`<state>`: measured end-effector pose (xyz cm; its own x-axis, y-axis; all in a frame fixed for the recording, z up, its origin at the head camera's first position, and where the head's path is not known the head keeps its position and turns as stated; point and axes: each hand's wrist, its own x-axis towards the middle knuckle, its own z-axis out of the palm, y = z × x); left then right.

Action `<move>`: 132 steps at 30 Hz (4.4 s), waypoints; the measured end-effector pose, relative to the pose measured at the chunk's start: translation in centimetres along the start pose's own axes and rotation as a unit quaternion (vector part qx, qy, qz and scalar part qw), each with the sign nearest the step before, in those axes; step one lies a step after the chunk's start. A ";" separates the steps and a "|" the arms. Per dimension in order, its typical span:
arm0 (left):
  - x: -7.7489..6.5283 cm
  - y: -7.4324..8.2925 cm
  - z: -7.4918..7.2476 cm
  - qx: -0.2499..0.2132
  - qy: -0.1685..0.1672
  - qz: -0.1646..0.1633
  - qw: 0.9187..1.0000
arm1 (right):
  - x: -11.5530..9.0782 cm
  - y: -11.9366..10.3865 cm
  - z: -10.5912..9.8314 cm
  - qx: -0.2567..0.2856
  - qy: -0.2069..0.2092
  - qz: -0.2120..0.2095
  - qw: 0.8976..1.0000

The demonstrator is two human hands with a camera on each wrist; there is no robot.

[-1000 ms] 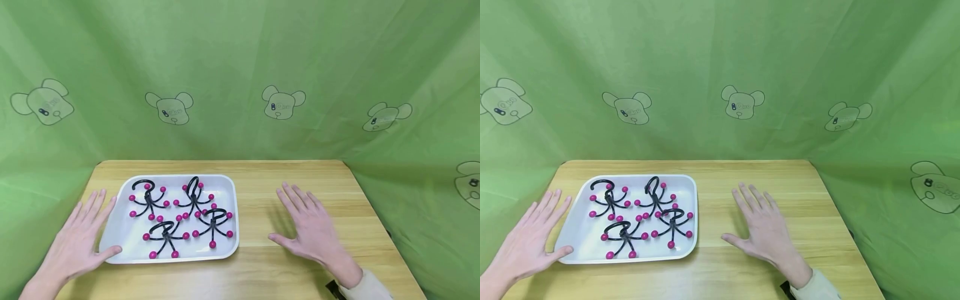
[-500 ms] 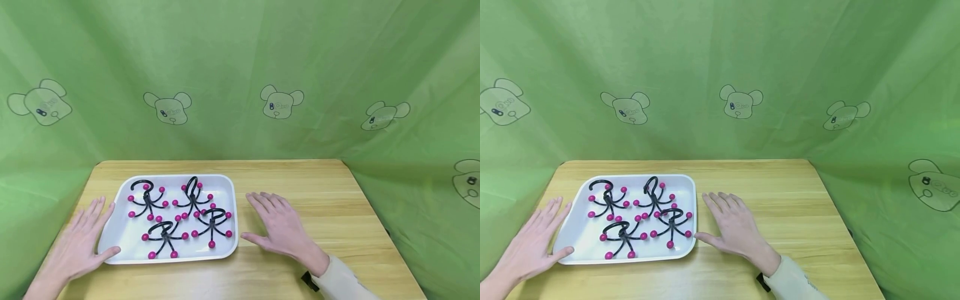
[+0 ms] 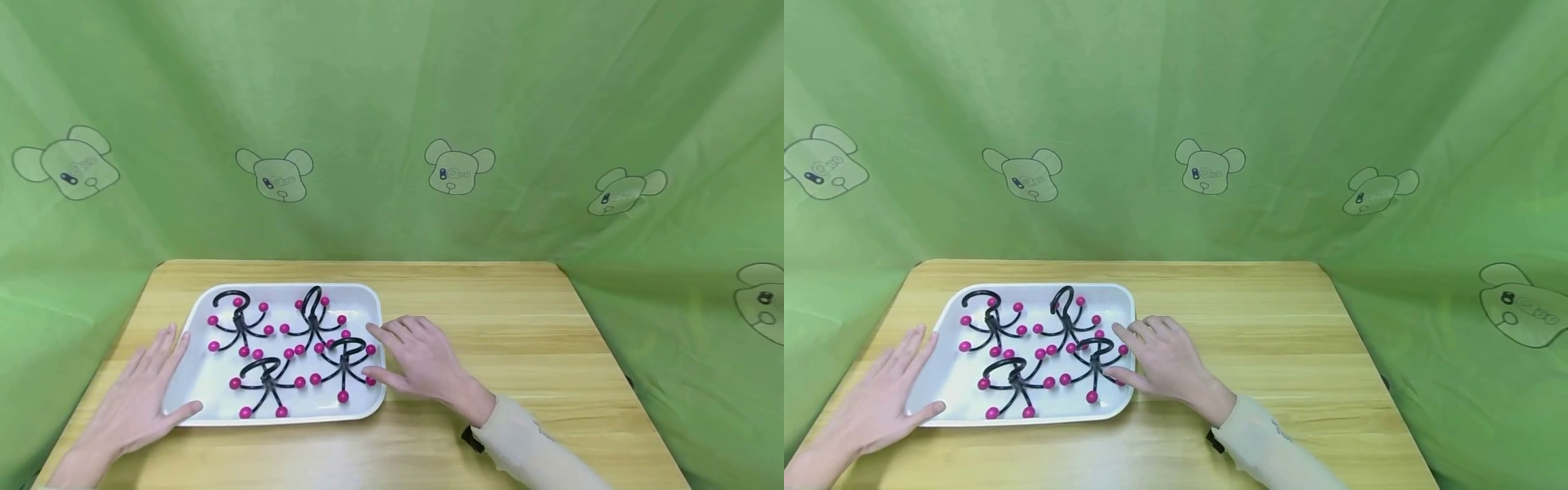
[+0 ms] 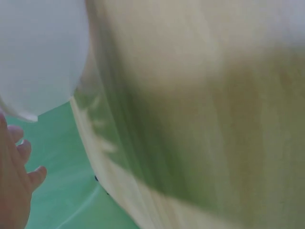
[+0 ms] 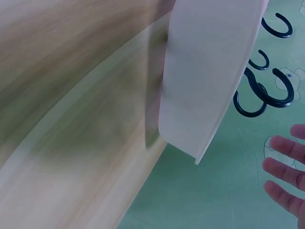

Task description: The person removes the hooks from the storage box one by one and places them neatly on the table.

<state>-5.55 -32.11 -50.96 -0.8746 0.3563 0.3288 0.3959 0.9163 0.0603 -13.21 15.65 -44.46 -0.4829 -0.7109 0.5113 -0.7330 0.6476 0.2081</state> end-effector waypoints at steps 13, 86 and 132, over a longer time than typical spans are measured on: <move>-0.3 0.1 0.5 0.005 -0.007 0.001 1.000 | 2.2 -0.5 2.3 0.014 0.008 -0.040 0.999; -0.2 0.6 0.3 0.032 -0.020 -0.011 0.999 | 5.9 2.9 -3.0 0.007 0.099 -0.077 0.992; -0.1 0.7 0.2 0.036 -0.025 -0.018 0.999 | 1.1 12.7 -0.1 0.022 0.077 -0.039 0.996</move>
<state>-5.22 -31.53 -51.14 -0.9018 0.3292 0.2799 0.3436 0.9391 0.0027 -22.99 23.09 -41.22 -0.3462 -0.7064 0.6174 -0.7875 0.5764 0.2179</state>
